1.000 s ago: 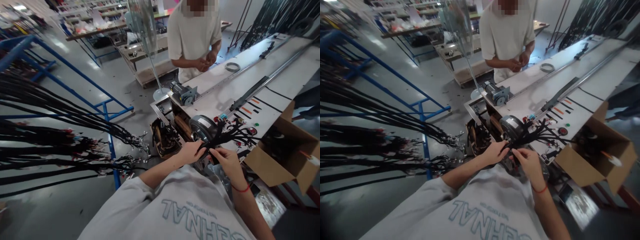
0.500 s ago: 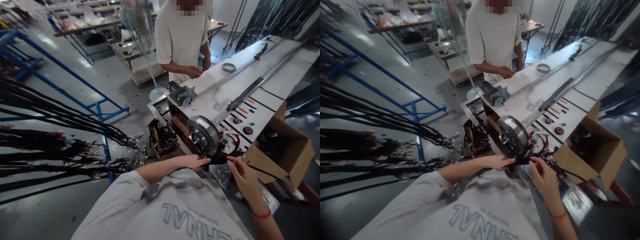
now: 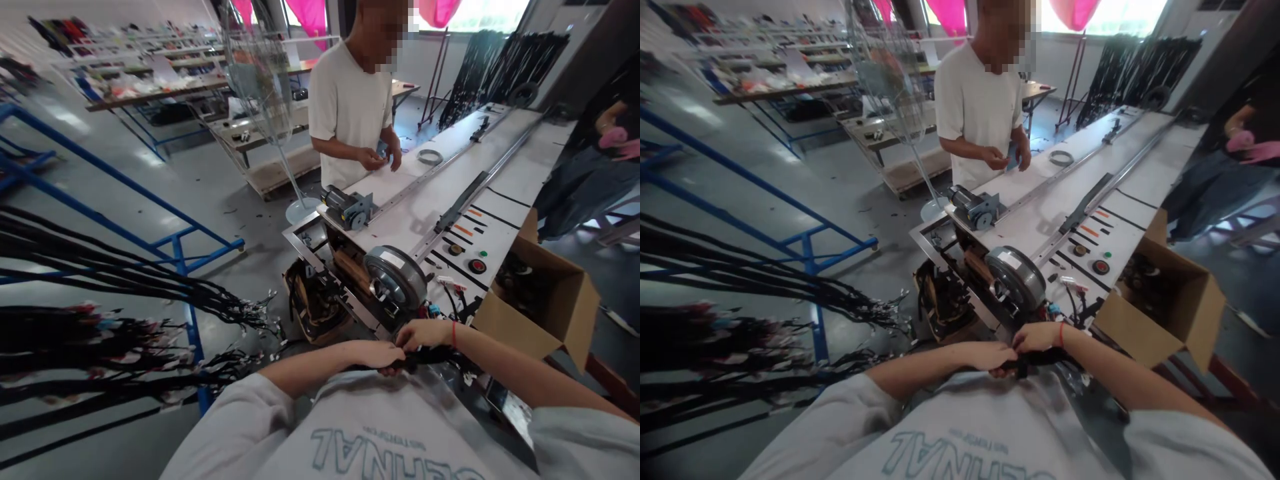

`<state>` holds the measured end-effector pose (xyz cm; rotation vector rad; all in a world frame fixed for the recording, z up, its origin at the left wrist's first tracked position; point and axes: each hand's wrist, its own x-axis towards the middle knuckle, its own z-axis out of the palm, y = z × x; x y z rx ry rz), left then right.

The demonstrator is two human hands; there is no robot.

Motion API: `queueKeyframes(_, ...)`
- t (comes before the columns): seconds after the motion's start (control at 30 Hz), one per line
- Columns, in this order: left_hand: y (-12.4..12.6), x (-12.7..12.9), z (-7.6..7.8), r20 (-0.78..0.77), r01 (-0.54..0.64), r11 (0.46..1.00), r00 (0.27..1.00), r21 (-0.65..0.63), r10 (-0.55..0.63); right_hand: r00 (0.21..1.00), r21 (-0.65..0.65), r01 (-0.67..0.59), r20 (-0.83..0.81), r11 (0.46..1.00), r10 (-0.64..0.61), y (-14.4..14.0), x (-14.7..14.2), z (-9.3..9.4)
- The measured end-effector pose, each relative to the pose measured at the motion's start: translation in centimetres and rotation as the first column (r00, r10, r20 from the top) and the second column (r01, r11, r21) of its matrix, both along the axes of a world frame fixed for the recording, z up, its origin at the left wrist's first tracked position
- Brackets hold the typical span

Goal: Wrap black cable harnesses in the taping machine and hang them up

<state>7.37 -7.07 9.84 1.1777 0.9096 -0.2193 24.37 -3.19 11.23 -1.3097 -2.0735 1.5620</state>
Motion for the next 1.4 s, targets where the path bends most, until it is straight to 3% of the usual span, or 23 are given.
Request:
queueKeyframes(0.1,0.7,-1.6,-0.4,0.140,0.012,1.000,0.990,0.006,-0.013,0.996,-0.177,-0.013,-0.086,0.984,-0.003,-0.1,-0.5,0.9)
queueKeyframes(0.23,2.1,-3.6,-0.1,0.263,-0.074,0.996,0.961,-0.044,0.083,0.930,-0.303,0.142,-0.284,0.943,-0.231,-0.7,-0.9,3.2)
queueKeyframes(0.33,3.2,-4.2,0.5,0.259,-0.116,0.993,0.958,-0.031,0.120,0.954,-0.229,0.088,-0.260,0.969,-0.148,-2.8,-0.1,4.0)
queueKeyframes(0.43,3.8,-3.8,0.5,0.189,-0.057,0.983,0.982,0.173,0.024,0.995,-0.058,0.030,-0.096,0.998,-0.036,-5.0,2.0,3.8)
queueKeyframes(0.47,3.8,-3.5,0.4,0.128,-0.036,0.957,0.992,0.288,-0.001,0.999,0.024,0.027,-0.046,0.999,-0.026,-5.3,2.7,3.7)
queueKeyframes(0.53,3.4,-2.6,0.2,-0.044,0.005,0.855,0.999,0.519,0.021,0.996,0.248,0.057,0.049,0.967,-0.072,-4.9,3.5,3.3)
queueKeyframes(0.63,2.3,-1.2,0.1,-0.265,0.113,0.686,0.957,0.719,0.121,0.954,0.542,0.036,0.230,0.839,-0.189,-2.8,2.6,2.2)
queueKeyframes(0.7,1.6,-0.7,0.0,-0.339,0.196,0.601,0.931,0.775,0.134,0.926,0.525,-0.034,0.337,0.850,-0.170,-1.0,1.0,0.9)
queueKeyframes(0.77,1.2,-0.7,-0.2,-0.364,0.253,0.564,0.927,0.786,0.090,0.937,0.368,0.035,0.312,0.929,-0.158,0.3,-0.5,-0.3)
queueKeyframes(0.83,1.3,-1.3,-0.5,-0.306,0.240,0.582,0.952,0.777,0.016,0.957,0.184,0.228,0.139,0.956,-0.255,0.6,-1.3,-1.0)
queueKeyframes(0.9,1.9,-2.4,-0.9,-0.152,0.156,0.643,0.986,0.749,-0.063,0.919,0.089,0.393,-0.062,0.915,-0.388,-0.6,-1.3,-0.9)
queueKeyframes(0.93,2.3,-2.9,-1.1,-0.059,0.104,0.684,0.994,0.722,-0.089,0.893,0.100,0.443,-0.134,0.891,-0.429,-1.8,-0.9,-0.6)
queueKeyframes(1.0,3.1,-3.7,-1.5,0.071,0.007,0.769,0.995,0.639,-0.068,0.875,0.201,0.479,-0.185,0.855,-0.447,-4.7,0.2,-0.1)
queueKeyframes(1.1,3.5,-3.6,-1.8,0.055,-0.058,0.833,0.998,0.551,0.033,0.939,0.309,0.344,-0.100,0.887,-0.330,-8.1,2.0,0.3)
queueKeyframes(1.17,3.2,-2.7,-1.8,-0.027,-0.033,0.824,0.998,0.566,0.059,0.960,0.430,0.271,-0.052,0.861,-0.276,-8.4,2.7,0.0)
queueKeyframes(1.27,2.1,-0.8,-1.5,-0.170,0.045,0.737,0.981,0.674,0.095,0.939,0.638,0.238,0.041,0.733,-0.341,-6.1,1.9,-1.0)
queueKeyframes(1.33,1.4,0.1,-1.4,-0.252,0.117,0.649,0.960,0.752,0.120,0.919,0.645,0.196,0.142,0.738,-0.368,-4.0,0.7,-1.8)
queueKeyframes(1.4,0.8,0.4,-1.6,-0.280,0.182,0.583,0.956,0.792,0.082,0.897,0.555,0.245,0.180,0.795,-0.403,-2.2,-0.6,-2.5)
